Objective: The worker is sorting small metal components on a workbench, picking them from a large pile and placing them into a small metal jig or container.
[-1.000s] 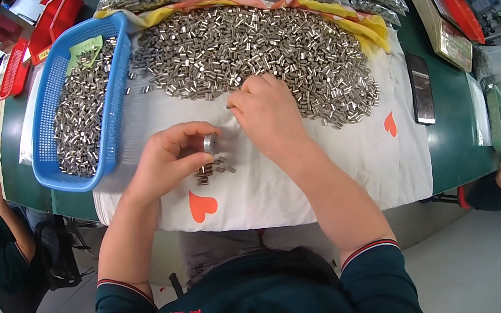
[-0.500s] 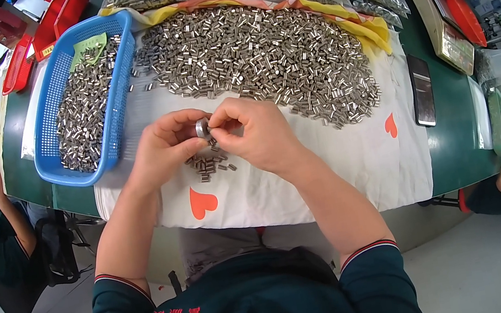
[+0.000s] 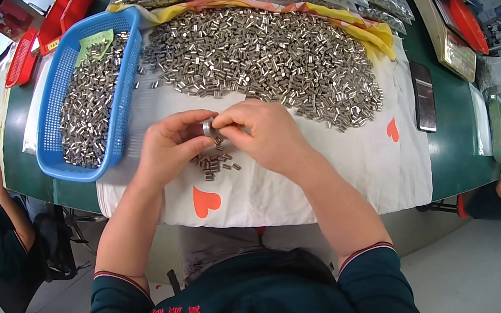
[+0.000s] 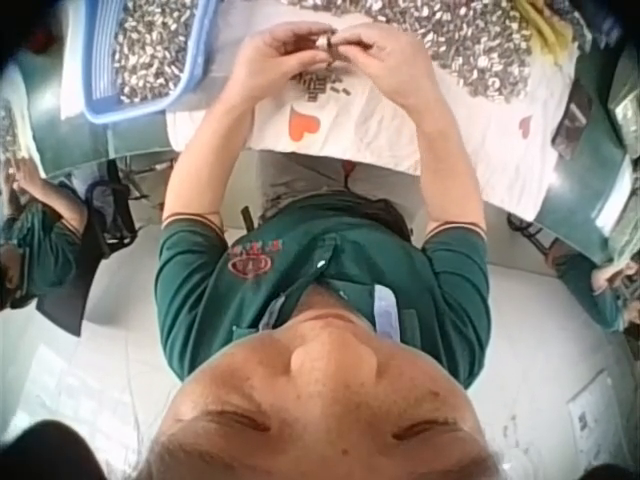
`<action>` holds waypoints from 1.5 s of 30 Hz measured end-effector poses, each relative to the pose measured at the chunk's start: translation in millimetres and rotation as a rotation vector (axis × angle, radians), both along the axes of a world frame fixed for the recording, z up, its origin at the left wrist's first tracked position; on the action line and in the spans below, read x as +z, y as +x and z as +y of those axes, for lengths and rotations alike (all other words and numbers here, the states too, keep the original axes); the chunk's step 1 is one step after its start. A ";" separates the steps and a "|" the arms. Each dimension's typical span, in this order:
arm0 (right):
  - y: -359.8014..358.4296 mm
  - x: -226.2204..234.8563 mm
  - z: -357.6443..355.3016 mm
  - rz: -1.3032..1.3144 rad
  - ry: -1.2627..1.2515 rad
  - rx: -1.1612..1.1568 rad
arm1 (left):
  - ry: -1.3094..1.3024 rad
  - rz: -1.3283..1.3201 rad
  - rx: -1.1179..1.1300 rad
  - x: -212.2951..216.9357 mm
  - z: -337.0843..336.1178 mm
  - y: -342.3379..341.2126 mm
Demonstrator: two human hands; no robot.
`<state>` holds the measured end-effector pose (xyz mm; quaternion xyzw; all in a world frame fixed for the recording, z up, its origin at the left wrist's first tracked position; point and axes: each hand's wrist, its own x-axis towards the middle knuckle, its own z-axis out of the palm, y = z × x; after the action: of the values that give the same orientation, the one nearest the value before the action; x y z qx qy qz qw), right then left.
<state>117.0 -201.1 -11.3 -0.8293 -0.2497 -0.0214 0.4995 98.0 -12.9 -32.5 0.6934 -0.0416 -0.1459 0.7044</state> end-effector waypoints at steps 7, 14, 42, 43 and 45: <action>6.5 5.1 -9.9 0.099 -0.067 -0.040 | 0.045 0.004 -0.051 -0.6 -1.4 -2.6; 18.2 -10.0 -20.5 -0.191 -0.405 -0.219 | 0.155 -0.134 -0.200 8.4 -2.1 -7.0; -5.0 -6.8 6.6 -0.178 -0.136 -0.030 | 0.000 -0.005 0.005 -1.0 -0.1 -1.7; -5.7 -6.1 7.9 -0.157 -0.136 -0.043 | 0.029 -0.029 0.014 -0.5 -0.7 -2.1; -6.5 -4.2 6.8 -0.137 -0.137 -0.059 | 0.016 -0.027 0.009 -0.1 -0.7 -2.1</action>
<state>110.5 -194.3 -15.5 -0.8652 -0.2597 -0.0753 0.4224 95.9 -13.6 -32.6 0.7012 -0.0470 -0.1338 0.6987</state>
